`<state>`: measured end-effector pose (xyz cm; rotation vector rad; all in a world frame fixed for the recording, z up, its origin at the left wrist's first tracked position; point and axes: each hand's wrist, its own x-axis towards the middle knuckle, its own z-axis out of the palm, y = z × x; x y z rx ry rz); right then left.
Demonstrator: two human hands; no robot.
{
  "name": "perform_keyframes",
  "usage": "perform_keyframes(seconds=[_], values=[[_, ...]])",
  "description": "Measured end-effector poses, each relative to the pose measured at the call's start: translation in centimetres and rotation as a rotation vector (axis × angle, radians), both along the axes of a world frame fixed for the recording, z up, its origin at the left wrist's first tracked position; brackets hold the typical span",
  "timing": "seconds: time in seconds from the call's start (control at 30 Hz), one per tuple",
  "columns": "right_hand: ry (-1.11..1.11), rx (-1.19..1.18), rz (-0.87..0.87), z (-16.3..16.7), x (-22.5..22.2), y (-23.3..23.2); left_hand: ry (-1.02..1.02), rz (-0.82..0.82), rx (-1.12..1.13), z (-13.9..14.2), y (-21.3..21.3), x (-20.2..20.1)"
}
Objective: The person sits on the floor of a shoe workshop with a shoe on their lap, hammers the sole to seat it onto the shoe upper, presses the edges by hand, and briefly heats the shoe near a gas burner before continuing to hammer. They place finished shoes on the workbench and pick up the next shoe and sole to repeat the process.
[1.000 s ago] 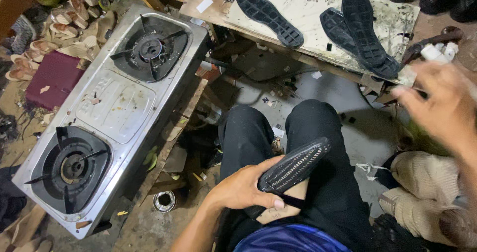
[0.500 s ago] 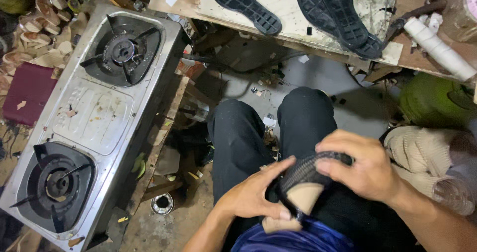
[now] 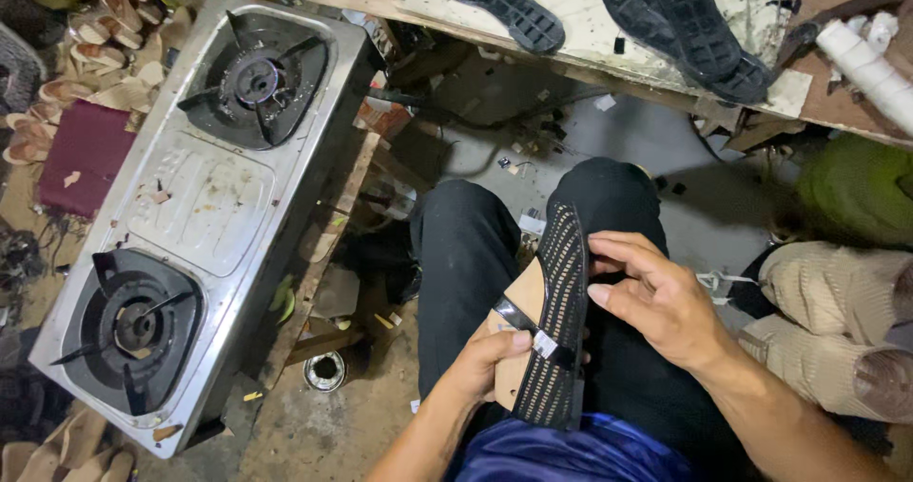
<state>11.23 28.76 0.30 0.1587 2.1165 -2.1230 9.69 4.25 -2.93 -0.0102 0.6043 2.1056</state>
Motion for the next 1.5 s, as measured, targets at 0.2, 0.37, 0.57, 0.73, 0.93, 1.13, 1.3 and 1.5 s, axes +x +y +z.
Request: perform_keyframes(seconds=[0.2,0.37,0.57,0.73,0.93,1.13,1.3,1.5], values=[[-0.056,-0.017,-0.052,-0.2,0.2,0.0,-0.06,-0.02,0.02,-0.7,0.3,0.5],[-0.105,-0.068,-0.116,-1.3,0.6,-0.5,-0.118,0.009,-0.002,-2.0,0.4,1.2],[0.337,0.467,-0.106,1.4,2.8,-4.1,0.101,0.225,-0.3,0.5,2.4,0.1],[0.394,0.569,-0.024,2.8,1.6,-5.5,0.531,0.205,-0.285,4.1,2.2,-2.8],[0.097,0.026,-0.192,4.5,-3.5,-2.0,1.372,0.175,-0.929,6.1,-2.6,-8.8],[0.337,0.081,-0.341,6.3,-16.2,0.5,1.65,0.02,-1.57,3.1,-5.5,-14.0],[0.463,-0.052,-0.472,6.1,-31.4,4.1,1.555,0.436,-1.332,1.8,-5.9,-14.2],[0.427,0.65,-0.756,6.6,-45.2,6.9,1.602,0.585,-1.208,0.7,-5.4,-16.8]])
